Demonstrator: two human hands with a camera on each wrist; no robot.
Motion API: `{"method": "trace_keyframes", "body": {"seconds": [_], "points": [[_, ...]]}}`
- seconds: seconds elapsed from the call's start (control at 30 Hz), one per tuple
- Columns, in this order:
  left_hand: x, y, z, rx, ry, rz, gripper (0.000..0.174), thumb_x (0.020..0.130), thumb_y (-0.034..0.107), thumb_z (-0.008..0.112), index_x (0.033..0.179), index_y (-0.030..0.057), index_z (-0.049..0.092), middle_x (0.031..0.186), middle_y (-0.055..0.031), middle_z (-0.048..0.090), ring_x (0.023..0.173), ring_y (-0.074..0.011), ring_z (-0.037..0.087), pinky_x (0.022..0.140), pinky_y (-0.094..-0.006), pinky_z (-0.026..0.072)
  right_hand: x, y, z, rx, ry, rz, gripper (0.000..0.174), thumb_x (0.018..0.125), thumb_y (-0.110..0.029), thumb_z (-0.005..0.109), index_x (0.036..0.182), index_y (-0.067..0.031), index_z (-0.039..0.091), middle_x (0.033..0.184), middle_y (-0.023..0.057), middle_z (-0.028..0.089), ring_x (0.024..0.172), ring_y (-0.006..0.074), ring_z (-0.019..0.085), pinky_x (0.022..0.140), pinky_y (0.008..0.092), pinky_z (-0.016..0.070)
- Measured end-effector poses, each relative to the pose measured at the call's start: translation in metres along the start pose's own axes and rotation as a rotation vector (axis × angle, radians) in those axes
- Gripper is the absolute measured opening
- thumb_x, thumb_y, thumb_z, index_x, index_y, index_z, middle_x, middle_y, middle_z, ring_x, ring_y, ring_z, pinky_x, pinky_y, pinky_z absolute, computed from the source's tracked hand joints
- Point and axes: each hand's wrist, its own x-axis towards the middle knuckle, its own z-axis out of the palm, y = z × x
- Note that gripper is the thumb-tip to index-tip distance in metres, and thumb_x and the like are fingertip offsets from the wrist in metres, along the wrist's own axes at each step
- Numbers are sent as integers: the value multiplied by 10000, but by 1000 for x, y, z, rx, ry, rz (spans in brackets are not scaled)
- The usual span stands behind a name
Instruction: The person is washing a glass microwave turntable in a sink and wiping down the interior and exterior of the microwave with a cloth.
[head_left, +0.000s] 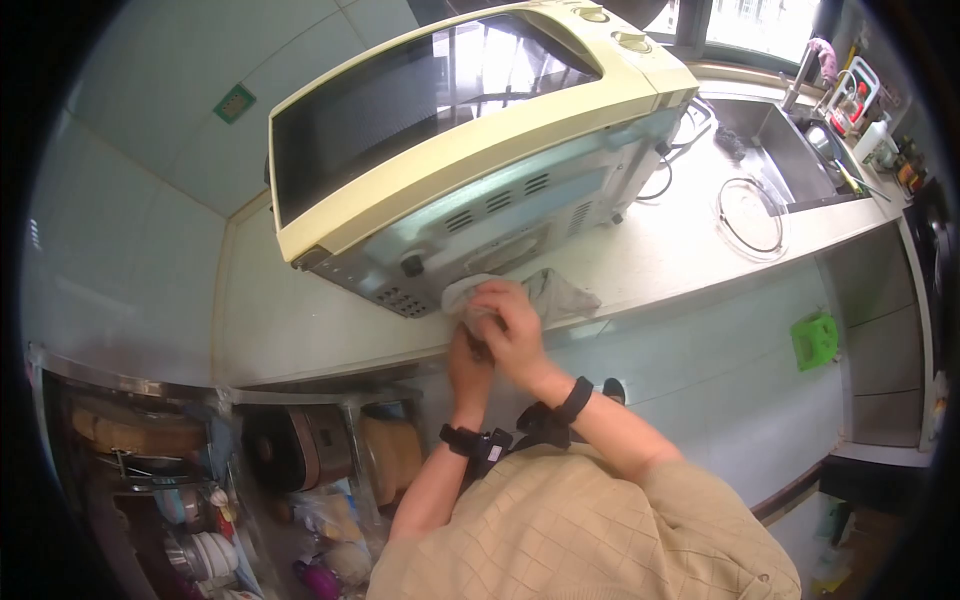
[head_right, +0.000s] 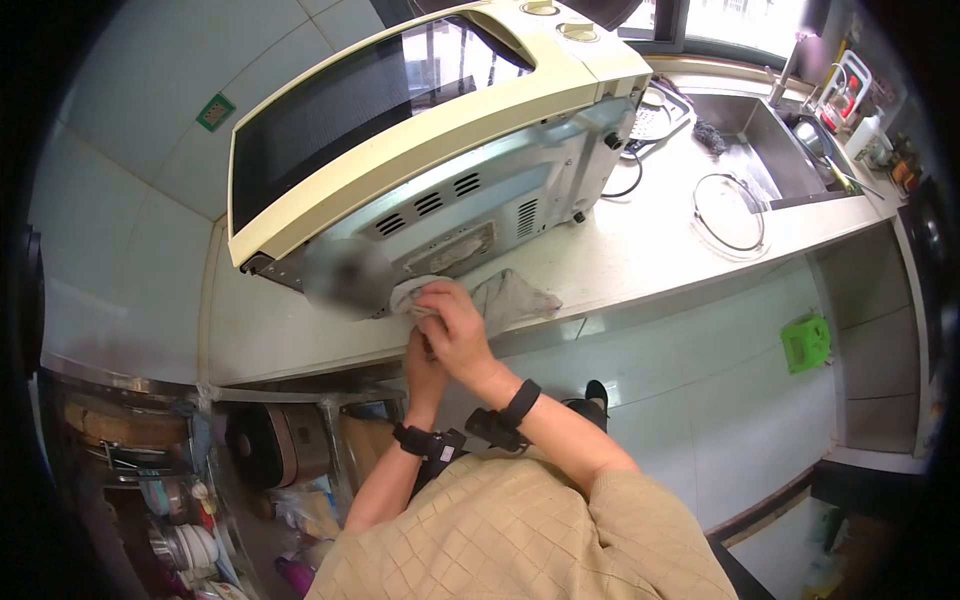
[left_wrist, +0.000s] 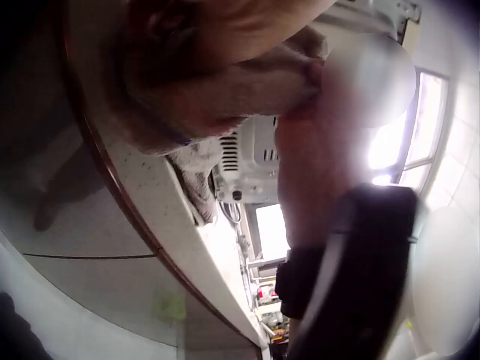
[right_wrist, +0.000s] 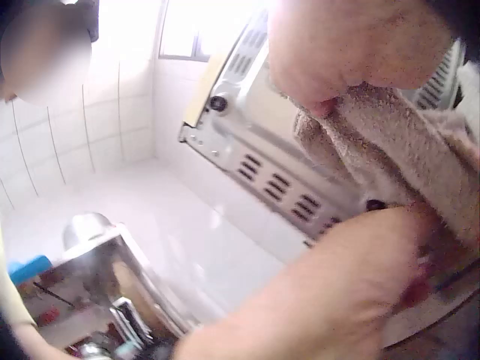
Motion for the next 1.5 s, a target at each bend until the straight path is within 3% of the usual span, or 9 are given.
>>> {"method": "trace_keyframes", "body": {"seconds": [0.1, 0.17, 0.43, 0.7, 0.87, 1.07, 1.13, 1.23, 1.5], "points": [[-5, 11, 22, 138, 111, -36, 592, 751, 89, 617, 1278, -10, 365, 1134, -142, 509, 1009, -235, 508, 855, -325, 402, 0, 30, -41, -257, -3, -18, 232, 706, 63, 518, 918, -11, 577, 977, 150, 533, 893, 302, 539, 738, 339, 454], [-6, 22, 32, 420, 136, 304, 572, 746, 96, 611, 1262, -8, 385, 1194, -184, 475, 1097, -313, 457, 923, -374, 367, 2, 49, -65, -370, -10, 25, 215, 716, 58, 507, 912, 5, 577, 975, 174, 523, 911, 343, 533, 757, 374, 453], [42, 38, 116, 633, -228, 434, 499, 780, 214, 600, 1242, 105, 446, 1333, -214, 353, 1217, -432, 317, 997, -471, 289, 30, 99, -145, -745, -8, 21, 191, 737, 44, 507, 903, 16, 596, 971, 171, 546, 881, 344, 548, 757, 382, 461], [46, 76, 195, 530, -100, 512, 262, 653, 79, 603, 913, 96, 576, 1083, -111, 518, 1021, -327, 463, 795, -421, 417, 64, 54, -229, -1063, -77, -1, 159, 708, -39, 601, 863, -49, 630, 888, 95, 557, 864, 280, 530, 697, 371, 457], [17, 49, 157, 179, 447, 189, 219, 604, -63, 504, 793, 45, 478, 804, -97, 468, 770, -273, 475, 689, -353, 413, 52, 40, -180, -660, -127, 74, 147, 706, -106, 644, 825, -34, 598, 831, 108, 537, 732, 290, 531, 636, 376, 447], [34, 52, 103, -204, 985, -201, 239, 684, -71, 458, 910, -7, 416, 886, -103, 432, 811, -216, 434, 758, -310, 380, 37, 60, -94, -202, -380, 355, 180, 740, -97, 649, 862, 12, 574, 820, 103, 553, 677, 186, 538, 581, 303, 445], [49, 30, 118, -126, 1132, -219, 245, 671, -81, 447, 905, -15, 413, 880, -109, 427, 815, -216, 430, 772, -312, 380, 51, 71, -82, 197, -324, 1024, 174, 765, -71, 614, 899, 25, 558, 864, 90, 571, 745, 176, 569, 628, 292, 483], [48, 42, 153, 96, 973, -312, 240, 671, -80, 449, 903, -29, 414, 892, -134, 442, 826, -249, 441, 803, -334, 374, 57, 79, -114, 560, -37, 1115, 157, 775, -53, 598, 903, 27, 557, 809, 74, 566, 726, 164, 581, 598, 271, 497], [51, 84, 219, -39, 576, -110, 254, 617, -87, 444, 863, -31, 421, 853, -167, 466, 851, -320, 467, 783, -364, 376, 71, 69, -215, 312, 119, 1006, 206, 788, -63, 570, 974, -1, 508, 844, 66, 564, 722, 162, 572, 638, 279, 510]]}}
